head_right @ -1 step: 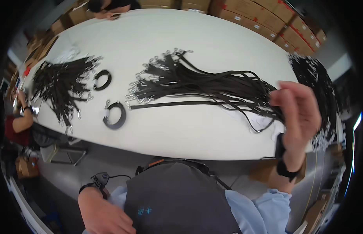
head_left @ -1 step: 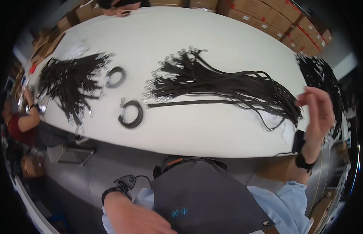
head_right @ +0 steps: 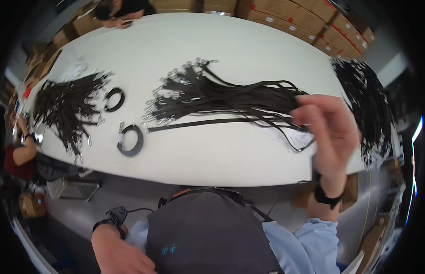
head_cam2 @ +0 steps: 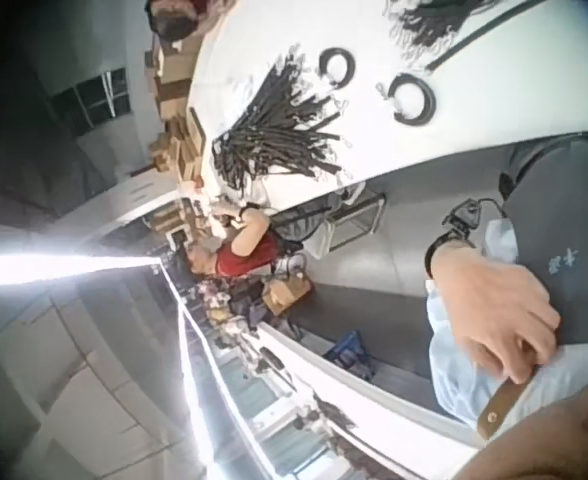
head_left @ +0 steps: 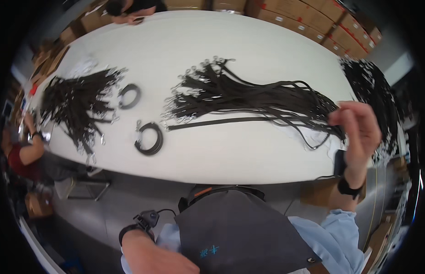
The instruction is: Checking and rolling leather straps with hardware in a workshop setting.
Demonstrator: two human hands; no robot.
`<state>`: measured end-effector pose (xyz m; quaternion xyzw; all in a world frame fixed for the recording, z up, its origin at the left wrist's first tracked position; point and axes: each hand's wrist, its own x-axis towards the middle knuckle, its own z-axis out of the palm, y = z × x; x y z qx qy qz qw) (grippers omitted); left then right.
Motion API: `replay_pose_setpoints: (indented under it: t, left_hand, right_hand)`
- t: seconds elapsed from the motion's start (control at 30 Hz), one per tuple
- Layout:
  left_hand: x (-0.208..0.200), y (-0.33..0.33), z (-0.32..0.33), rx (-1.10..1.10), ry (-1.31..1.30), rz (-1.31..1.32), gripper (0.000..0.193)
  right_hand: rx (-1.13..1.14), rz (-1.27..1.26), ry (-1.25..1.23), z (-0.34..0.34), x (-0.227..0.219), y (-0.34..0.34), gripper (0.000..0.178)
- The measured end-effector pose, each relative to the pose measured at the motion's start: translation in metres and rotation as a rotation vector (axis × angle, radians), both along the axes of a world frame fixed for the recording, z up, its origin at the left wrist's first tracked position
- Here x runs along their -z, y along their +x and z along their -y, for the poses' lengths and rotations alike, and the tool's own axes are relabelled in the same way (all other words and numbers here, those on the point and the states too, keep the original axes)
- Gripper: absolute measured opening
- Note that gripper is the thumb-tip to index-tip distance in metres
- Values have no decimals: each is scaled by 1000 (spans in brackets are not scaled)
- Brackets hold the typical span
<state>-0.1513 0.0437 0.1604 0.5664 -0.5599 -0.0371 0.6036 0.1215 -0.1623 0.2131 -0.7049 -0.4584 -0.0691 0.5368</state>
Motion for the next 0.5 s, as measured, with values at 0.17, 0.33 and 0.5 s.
replay_pose_setpoints:
  t: [0.17, 0.33, 0.5]
  left_hand:
    - [-12, 1, -5, -4, 146, -23, 28]
    - [-22, -1, -13, 16, 243, 82, 28]
    - [-30, 4, -7, -33, 383, 76, 34]
  right_hand:
    - [-165, 71, -250, -13, 32, -19, 10]
    - [-131, -165, -284, 7, 61, -35, 10]
    - [-85, -392, -315, 30, 72, -48, 11]
